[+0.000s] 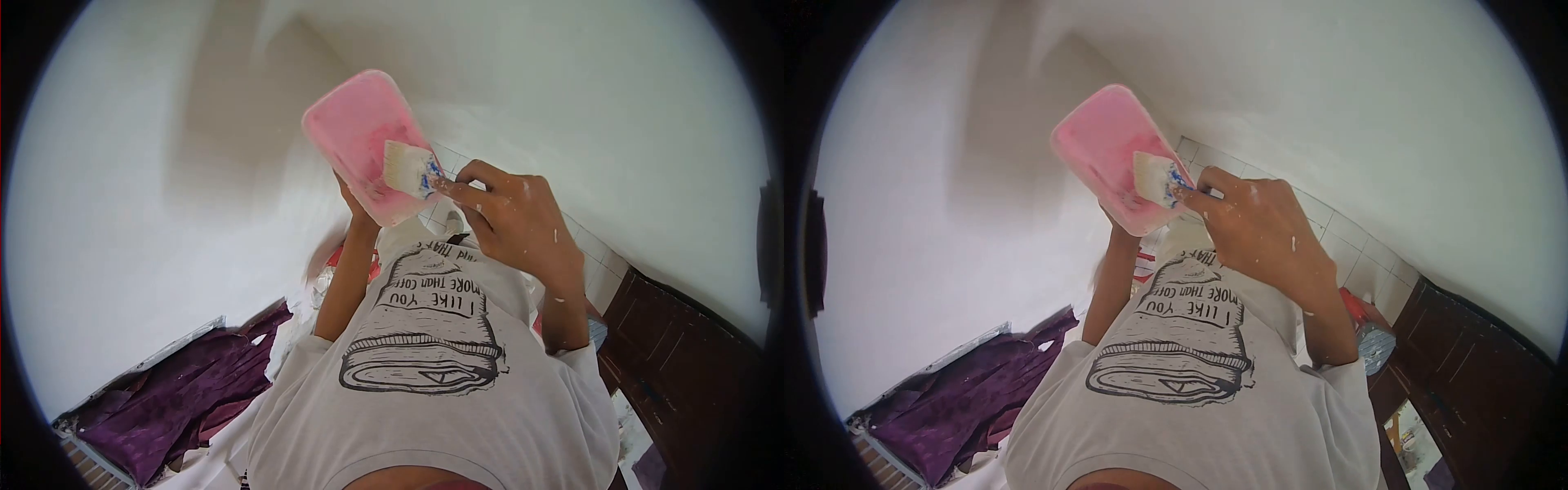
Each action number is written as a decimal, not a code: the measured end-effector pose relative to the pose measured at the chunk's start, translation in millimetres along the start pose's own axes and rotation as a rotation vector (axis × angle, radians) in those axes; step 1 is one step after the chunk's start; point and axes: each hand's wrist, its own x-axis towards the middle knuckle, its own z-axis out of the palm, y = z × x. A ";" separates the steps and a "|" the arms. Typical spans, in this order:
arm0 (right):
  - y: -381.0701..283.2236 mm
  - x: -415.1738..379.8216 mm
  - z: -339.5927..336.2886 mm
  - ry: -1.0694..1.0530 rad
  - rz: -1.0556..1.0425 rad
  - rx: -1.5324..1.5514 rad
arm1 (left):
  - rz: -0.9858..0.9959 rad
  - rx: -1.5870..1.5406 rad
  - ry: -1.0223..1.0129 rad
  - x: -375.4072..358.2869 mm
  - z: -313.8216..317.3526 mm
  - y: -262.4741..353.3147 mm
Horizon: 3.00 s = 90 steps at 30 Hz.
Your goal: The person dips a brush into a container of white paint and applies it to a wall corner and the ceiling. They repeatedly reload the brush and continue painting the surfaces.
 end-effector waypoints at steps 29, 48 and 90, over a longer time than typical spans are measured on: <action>25.1 3.0 38.8 -0.046 0.036 -0.065 | -0.203 -0.171 -0.068 -3.3 47.3 -13.8; 40.5 9.3 57.0 -0.086 0.044 0.183 | 0.033 -0.019 0.083 -1.7 11.4 -22.2; 4.8 -6.7 48.7 -0.203 0.120 0.138 | 0.227 -0.079 0.068 -13.0 -35.3 -49.9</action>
